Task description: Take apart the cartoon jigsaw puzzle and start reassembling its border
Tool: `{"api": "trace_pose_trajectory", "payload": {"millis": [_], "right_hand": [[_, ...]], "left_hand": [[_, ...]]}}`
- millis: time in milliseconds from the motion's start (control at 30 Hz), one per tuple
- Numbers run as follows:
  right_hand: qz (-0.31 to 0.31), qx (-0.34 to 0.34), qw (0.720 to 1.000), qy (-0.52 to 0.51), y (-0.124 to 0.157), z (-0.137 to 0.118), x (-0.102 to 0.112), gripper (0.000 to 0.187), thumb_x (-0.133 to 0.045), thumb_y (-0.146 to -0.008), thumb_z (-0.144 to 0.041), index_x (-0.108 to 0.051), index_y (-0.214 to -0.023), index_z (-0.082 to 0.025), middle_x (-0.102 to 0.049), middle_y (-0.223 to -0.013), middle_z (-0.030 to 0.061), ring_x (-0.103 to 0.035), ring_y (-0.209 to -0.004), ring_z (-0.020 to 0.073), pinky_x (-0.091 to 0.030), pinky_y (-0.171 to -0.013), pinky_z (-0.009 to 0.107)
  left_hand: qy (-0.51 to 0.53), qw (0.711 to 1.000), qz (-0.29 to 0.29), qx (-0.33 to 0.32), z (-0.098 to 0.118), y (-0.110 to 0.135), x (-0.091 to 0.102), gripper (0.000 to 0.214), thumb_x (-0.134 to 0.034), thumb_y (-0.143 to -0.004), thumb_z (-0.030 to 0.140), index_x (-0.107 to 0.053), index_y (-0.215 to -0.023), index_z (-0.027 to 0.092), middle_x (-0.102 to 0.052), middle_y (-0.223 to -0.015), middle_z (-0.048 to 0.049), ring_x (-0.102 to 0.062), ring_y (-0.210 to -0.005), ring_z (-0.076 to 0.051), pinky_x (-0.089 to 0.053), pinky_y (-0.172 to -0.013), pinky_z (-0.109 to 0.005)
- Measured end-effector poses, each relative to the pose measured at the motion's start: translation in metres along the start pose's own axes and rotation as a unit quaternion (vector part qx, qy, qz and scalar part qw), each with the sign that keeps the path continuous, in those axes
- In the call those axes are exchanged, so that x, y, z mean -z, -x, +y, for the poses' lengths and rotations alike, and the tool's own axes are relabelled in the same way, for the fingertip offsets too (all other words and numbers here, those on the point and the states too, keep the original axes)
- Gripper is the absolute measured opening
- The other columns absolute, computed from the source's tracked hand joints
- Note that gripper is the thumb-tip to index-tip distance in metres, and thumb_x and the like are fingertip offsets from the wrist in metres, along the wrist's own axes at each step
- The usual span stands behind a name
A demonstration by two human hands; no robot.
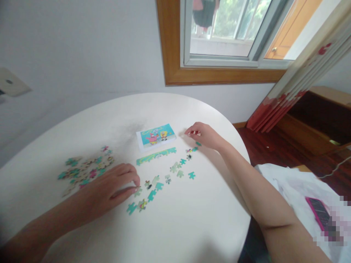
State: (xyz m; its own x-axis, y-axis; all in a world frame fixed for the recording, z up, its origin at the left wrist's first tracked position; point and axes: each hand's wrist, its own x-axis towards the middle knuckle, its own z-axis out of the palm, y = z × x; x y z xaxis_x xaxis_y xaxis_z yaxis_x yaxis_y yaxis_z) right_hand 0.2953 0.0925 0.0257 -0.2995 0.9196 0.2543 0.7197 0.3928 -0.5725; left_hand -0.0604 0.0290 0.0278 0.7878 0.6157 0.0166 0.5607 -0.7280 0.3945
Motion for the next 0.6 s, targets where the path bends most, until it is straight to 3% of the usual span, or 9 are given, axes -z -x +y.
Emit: {"api": "trace_pose_trajectory", "payload": {"millis": [233,467,600], "right_hand": [[-0.042,-0.061,0.996,0.043,0.002,0.002,0.011,0.022,-0.056,-0.079,-0.018,-0.074,-0.093,-0.02,-0.067,-0.083,0.0034,-0.056,-0.072,0.0146,-0.045,-0.07,0.027],[-0.07,-0.127,0.982,0.121,0.007,0.007,0.022,0.019,-0.057,-0.079,-0.023,-0.075,-0.086,-0.021,-0.07,-0.081,0.0035,-0.059,-0.071,0.0164,-0.042,-0.065,0.027],[-0.093,-0.178,0.972,0.118,0.01,0.014,0.026,0.017,-0.059,-0.078,-0.026,-0.074,-0.082,-0.02,-0.071,-0.076,0.0031,-0.061,-0.068,0.0172,-0.042,-0.062,0.027]], "left_hand": [[-0.005,1.0,0.018,-0.005,-0.005,-0.002,-0.002,0.016,-0.044,-0.092,0.022,-0.059,-0.09,0.021,-0.057,-0.099,-0.0045,-0.052,-0.095,-0.019,-0.042,-0.086,-0.031],[-0.071,0.985,0.15,0.049,-0.02,-0.01,-0.01,0.027,-0.046,-0.093,0.03,-0.052,-0.119,0.023,-0.053,-0.115,-0.0075,-0.047,-0.111,-0.025,-0.037,-0.1,-0.042],[-0.066,0.979,0.173,0.086,-0.031,-0.014,-0.017,0.033,-0.045,-0.093,0.032,-0.047,-0.124,0.021,-0.052,-0.117,-0.0095,-0.049,-0.112,-0.026,-0.039,-0.1,-0.045]]}}
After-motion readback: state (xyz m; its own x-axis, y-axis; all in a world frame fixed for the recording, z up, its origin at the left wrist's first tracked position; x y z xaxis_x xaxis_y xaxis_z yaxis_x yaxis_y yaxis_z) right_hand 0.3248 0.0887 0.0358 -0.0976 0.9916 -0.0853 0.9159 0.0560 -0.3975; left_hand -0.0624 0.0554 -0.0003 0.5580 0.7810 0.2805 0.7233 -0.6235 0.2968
